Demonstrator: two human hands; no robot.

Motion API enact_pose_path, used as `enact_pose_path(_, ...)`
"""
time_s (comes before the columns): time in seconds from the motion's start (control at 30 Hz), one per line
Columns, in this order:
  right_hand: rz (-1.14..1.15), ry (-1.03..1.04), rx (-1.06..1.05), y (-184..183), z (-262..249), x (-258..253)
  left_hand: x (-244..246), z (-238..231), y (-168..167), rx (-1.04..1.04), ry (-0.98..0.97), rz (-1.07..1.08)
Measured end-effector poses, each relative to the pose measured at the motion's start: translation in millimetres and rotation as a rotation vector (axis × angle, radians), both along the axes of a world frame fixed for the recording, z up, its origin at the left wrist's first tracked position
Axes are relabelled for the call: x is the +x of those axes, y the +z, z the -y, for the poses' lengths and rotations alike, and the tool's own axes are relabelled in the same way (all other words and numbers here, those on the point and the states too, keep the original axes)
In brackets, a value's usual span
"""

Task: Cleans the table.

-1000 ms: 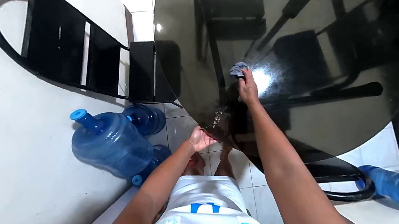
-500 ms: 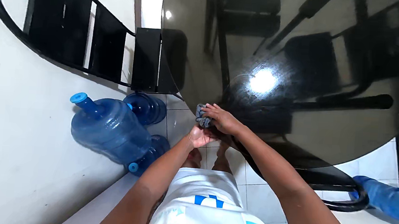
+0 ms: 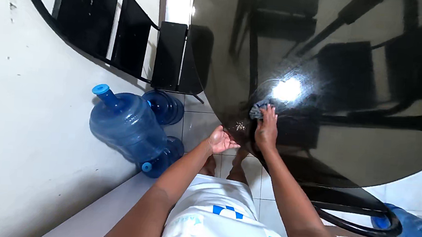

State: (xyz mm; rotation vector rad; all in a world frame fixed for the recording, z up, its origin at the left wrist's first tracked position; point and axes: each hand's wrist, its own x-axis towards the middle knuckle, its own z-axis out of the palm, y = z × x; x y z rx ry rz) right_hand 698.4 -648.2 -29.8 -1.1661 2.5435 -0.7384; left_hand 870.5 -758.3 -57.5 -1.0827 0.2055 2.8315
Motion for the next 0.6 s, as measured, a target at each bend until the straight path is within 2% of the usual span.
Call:
enact_pose_path(0.1,0.108,0.081,0.007,3,11,48,1,7,-1,-0.03,-0.017,-0.011)
enact_pose_path(0.2,0.16,0.171,0.022,2,19,87,2,16,7,-0.072,-0.026,0.091)
enact_pose_path(0.33,0.194,0.279,-0.069,-5,19,106,13,24,11,-0.019,0.014,0.168)
enact_pose_path(0.4,0.338,0.332,-0.13,2,16,98,17,28,11,0.0,0.017,0.174)
enact_pose_path(0.47,0.421,0.301,-0.215,17,11,82,18,31,7,-0.045,-0.053,0.122)
enact_pose_path(0.53,0.34,0.192,-0.266,34,4,46,13,32,-1,-0.095,-0.098,0.094)
enact_pose_path(0.6,0.185,0.049,-0.229,49,-7,-10,12,34,0,-0.112,-0.084,0.115)
